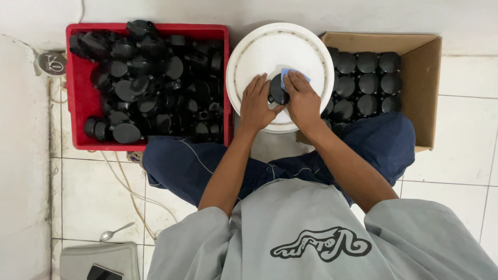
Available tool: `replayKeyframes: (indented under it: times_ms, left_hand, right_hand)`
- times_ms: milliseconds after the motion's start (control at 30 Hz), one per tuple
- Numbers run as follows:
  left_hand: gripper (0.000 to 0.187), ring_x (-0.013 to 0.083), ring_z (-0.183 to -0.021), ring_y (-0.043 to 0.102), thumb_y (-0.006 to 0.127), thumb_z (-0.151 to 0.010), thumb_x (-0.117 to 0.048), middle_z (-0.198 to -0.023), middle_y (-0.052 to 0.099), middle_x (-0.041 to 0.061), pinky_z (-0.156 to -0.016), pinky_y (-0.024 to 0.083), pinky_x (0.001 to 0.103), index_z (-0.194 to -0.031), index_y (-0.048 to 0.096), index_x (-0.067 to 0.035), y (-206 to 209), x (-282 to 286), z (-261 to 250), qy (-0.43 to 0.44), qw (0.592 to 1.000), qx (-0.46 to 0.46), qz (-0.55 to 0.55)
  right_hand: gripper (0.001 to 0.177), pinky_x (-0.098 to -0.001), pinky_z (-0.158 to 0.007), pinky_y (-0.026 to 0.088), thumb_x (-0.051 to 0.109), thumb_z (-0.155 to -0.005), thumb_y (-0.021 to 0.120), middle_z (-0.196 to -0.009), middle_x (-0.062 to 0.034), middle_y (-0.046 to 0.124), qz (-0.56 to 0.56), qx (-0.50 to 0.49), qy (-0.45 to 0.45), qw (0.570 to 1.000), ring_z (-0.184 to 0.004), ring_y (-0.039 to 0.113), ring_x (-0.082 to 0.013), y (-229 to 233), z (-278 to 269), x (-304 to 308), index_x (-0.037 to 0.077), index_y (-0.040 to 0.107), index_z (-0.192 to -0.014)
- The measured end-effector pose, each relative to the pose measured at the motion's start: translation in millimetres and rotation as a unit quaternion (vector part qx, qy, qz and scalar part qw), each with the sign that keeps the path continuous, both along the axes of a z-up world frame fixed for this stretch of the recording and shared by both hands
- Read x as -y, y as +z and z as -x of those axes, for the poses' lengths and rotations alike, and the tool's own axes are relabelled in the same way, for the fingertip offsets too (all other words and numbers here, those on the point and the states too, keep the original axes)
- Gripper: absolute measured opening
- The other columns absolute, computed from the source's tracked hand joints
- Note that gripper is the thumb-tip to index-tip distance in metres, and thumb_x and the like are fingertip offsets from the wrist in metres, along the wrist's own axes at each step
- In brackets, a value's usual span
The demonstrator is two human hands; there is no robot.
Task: Cleaning black plastic caps with a cloth and sorting them into a box
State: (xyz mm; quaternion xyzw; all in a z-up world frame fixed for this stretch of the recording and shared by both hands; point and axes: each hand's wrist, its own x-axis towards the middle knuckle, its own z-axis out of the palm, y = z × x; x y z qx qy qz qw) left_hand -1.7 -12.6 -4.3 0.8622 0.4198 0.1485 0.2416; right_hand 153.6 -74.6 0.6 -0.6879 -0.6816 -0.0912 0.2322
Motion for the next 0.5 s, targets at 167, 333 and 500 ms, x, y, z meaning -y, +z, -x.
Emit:
replayKeyframes:
  times_ms: [167,333,500]
  left_hand:
    - [0.083,0.0264,-0.147,0.026,0.078,-0.075,-0.049,-0.155,0.038,0.009,-0.122,0.022,0.044,-0.140,0.050,-0.006,-2.8,-0.9,-1.5,0.002,1.000,-0.014,0.025]
    - [0.083,0.0271,-0.147,0.027,0.079,-0.075,-0.047,-0.154,0.038,0.010,-0.121,0.022,0.045,-0.140,0.050,-0.005,0.4,-1.2,-1.1,-0.008,1.000,-0.009,0.022]
    - [0.084,0.0280,-0.146,0.029,0.080,-0.073,-0.047,-0.153,0.040,0.010,-0.121,0.023,0.045,-0.139,0.051,-0.004,-3.6,-1.5,0.2,-0.005,1.000,0.007,0.018]
  right_hand:
    - [0.044,-0.0381,-0.107,0.045,-0.001,-0.089,0.053,-0.134,-0.0140,0.063,-0.036,0.024,0.012,0.999,-0.126,0.057,-0.0325,-7.9,16.1,39.1,0.006,0.064,-0.132]
    - [0.044,-0.0384,-0.108,0.044,0.000,-0.090,0.053,-0.136,-0.0132,0.061,-0.037,0.025,0.000,0.999,-0.128,0.056,-0.0321,-3.9,16.8,31.9,0.006,0.064,-0.132]
    - [0.041,-0.0377,-0.104,0.047,0.002,-0.086,0.059,-0.127,-0.0120,0.066,-0.042,0.074,0.013,0.996,-0.121,0.060,-0.0308,-6.5,2.8,-3.1,0.005,0.067,-0.126]
